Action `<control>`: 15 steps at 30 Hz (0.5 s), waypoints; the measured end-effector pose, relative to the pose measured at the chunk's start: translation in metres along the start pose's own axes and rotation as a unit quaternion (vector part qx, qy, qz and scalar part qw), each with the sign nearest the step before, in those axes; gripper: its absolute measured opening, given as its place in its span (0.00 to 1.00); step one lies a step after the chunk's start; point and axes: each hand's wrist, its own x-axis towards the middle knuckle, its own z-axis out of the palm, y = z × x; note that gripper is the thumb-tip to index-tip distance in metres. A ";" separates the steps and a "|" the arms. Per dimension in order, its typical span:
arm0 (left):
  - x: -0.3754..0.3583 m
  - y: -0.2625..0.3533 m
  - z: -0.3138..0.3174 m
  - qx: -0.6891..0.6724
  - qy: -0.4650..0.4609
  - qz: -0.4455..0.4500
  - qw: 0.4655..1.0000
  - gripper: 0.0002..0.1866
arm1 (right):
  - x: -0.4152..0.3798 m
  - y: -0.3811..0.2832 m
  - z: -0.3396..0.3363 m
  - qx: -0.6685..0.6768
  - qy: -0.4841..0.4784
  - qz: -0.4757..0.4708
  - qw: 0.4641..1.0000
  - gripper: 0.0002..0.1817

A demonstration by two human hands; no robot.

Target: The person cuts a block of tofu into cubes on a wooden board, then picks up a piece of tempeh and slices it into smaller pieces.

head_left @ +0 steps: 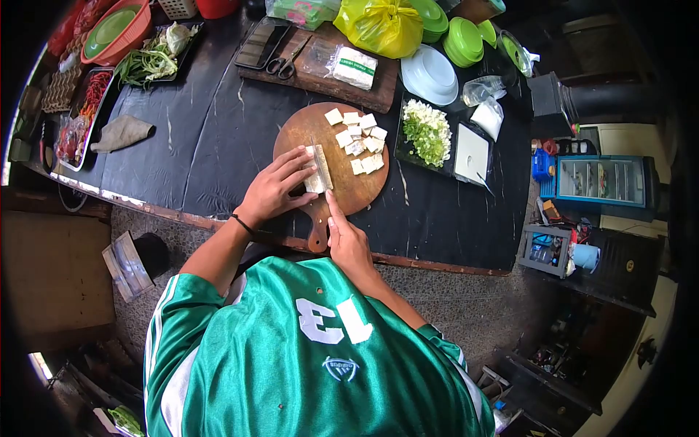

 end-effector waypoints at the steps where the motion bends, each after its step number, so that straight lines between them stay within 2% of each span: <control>1: 0.000 0.000 0.000 -0.001 -0.001 -0.001 1.000 0.28 | 0.001 -0.001 0.000 -0.004 0.000 -0.002 1.000 0.34; 15: 0.001 -0.002 -0.001 -0.001 -0.013 0.005 1.000 0.29 | 0.015 -0.019 -0.010 -0.009 -0.048 0.058 0.997 0.35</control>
